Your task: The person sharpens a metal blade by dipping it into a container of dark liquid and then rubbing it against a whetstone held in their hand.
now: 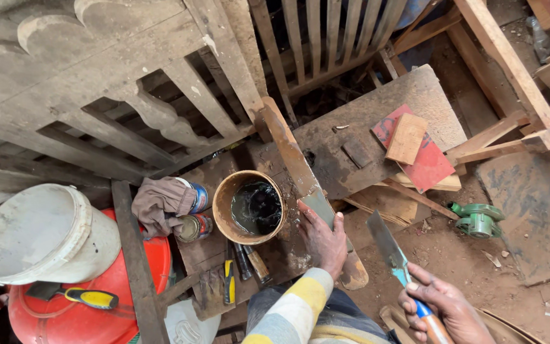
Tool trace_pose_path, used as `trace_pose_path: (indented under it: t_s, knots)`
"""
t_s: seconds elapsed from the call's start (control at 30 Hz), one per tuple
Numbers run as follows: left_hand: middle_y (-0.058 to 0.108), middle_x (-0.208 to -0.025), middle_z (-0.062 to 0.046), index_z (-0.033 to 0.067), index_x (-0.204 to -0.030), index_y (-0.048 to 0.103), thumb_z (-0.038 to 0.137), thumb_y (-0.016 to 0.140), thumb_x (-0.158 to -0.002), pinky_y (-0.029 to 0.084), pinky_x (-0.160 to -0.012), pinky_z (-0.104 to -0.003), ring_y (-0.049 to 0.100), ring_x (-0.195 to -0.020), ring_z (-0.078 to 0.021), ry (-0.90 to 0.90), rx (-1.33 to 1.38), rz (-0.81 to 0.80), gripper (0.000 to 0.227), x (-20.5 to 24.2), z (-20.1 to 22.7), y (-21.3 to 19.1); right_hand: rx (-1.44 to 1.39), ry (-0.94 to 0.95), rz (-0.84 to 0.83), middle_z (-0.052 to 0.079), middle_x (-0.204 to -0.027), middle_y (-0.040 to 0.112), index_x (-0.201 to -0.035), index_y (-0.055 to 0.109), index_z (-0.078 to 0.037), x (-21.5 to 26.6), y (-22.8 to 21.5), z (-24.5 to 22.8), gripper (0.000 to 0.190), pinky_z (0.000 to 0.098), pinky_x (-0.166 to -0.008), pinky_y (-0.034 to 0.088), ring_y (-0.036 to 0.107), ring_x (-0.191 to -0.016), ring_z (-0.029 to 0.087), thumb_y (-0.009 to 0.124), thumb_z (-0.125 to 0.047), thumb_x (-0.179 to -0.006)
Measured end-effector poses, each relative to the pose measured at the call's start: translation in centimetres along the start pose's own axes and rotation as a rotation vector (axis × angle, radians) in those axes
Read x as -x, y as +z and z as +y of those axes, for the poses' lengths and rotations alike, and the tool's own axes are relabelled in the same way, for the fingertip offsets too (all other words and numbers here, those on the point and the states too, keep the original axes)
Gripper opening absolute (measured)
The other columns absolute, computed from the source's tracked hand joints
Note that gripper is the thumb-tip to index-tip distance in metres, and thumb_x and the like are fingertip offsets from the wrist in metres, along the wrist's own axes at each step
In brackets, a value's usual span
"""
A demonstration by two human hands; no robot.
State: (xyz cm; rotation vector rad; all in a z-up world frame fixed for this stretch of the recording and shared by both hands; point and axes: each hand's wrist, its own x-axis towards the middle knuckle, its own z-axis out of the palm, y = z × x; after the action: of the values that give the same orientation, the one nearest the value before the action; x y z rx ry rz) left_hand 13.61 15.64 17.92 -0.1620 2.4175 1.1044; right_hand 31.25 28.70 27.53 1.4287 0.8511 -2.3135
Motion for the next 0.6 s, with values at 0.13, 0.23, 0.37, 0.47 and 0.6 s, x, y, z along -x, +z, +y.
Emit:
trace_pose_path:
  t_s: [0.13,0.23,0.37,0.47,0.6]
  knots:
    - [0.021,-0.16,-0.036,-0.0051,-0.158,0.0,0.037,0.066,-0.095,0.028,-0.121,-0.05,0.03,-0.145,-0.0513,0.111,0.01,0.081,0.1,-1.0,-1.3,1.7,0.086,-0.032,0.071,0.009,-0.072,0.053,-0.156,0.037,-0.015,0.9,1.5,-2.2,0.071,0.0313,-0.038,0.041,0.045,-0.045,0.014,0.057,-0.022,-0.089]
    - [0.011,-0.162,-0.035,-0.0069,-0.159,-0.004,0.045,0.059,-0.099,0.025,-0.123,-0.046,0.019,-0.151,-0.0484,0.153,0.153,-0.009,0.101,-0.9,-3.4,2.1,0.055,-0.082,0.027,0.007,-0.074,0.053,-0.157,0.038,-0.013,2.5,1.6,-2.1,0.069,0.0289,-0.041,0.042,0.046,-0.049,0.012,0.055,-0.019,-0.091]
    - [0.002,-0.175,-0.023,-0.0034,-0.165,0.0,0.049,0.039,-0.109,0.011,-0.129,-0.046,0.007,-0.162,-0.0392,0.277,0.006,-0.098,0.086,-1.8,-5.4,-1.1,-0.008,-0.144,-0.046,0.005,-0.075,0.052,-0.153,0.041,-0.005,3.3,1.7,-1.5,0.063,0.0253,-0.044,0.042,0.047,-0.052,0.009,0.055,-0.018,-0.093]
    - [-0.001,-0.174,-0.018,0.0004,-0.165,0.004,0.052,0.047,-0.104,0.005,-0.127,-0.049,0.003,-0.161,-0.0346,0.423,-0.274,-0.16,0.091,-1.0,-5.4,-3.4,-0.018,-0.14,-0.02,0.005,-0.076,0.052,-0.151,0.041,-0.005,3.5,1.5,-0.6,0.061,0.0256,-0.044,0.042,0.046,-0.052,0.009,0.055,-0.019,-0.094]
    - [-0.001,-0.172,-0.019,-0.0001,-0.161,0.005,0.057,0.049,-0.1,0.006,-0.126,-0.051,0.004,-0.159,-0.0317,0.545,-0.402,-0.231,0.095,-0.1,-4.7,-4.2,-0.027,-0.118,-0.068,0.005,-0.076,0.052,-0.153,0.041,-0.008,2.9,1.1,0.4,0.062,0.0261,-0.045,0.042,0.047,-0.052,0.01,0.054,-0.018,-0.094]
